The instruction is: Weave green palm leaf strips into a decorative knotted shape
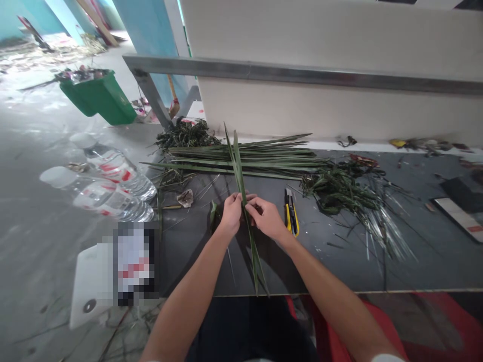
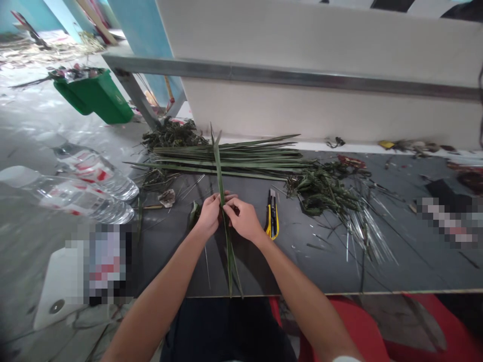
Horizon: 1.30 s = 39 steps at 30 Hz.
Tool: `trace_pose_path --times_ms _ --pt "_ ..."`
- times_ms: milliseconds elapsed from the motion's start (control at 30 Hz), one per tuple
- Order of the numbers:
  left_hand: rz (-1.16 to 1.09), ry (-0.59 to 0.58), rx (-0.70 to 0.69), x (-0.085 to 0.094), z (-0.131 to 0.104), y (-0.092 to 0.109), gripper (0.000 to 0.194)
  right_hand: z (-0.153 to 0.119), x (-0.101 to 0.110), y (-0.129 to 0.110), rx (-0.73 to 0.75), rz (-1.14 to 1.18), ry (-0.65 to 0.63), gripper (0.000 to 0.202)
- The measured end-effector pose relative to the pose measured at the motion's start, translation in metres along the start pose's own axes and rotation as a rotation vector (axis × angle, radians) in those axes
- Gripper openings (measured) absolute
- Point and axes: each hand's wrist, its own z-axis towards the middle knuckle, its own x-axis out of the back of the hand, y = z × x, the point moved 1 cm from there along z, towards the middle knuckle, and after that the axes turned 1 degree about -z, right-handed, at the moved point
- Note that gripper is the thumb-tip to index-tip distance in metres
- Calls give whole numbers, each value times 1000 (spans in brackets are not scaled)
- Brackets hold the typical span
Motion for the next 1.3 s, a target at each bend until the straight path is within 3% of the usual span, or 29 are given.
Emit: trace_pose_path --times_ms 233,433,600,700,833,1000,1067,1167,1300 --pt "-23 4 -8 -2 -2 1 16 -4 2 1 -23 -44 15 23" --pt "29 8 -73 -4 -5 7 7 0 39 15 -131 -63 132 28" --pt "106 -61 -116 7 -17 26 41 11 62 32 -199 -259 56 20" --pt "170 -108 -102 17 -32 38 49 17 65 31 -201 -344 177 13" --pt "291 -146 -58 29 -57 53 58 29 61 12 -96 -342 365 15" --pt "410 -227 20 44 -86 66 76 66 41 -17 -145 45 143 28" --pt "461 -265 53 53 -97 68 76 82 36 -25 -141 197 119 31" --pt "532 -312 112 72 -114 66 69 94 35 -32 -81 237 135 35" --pt "673 -350 139 100 -132 64 54 86 37 -36 -88 239 81 31"
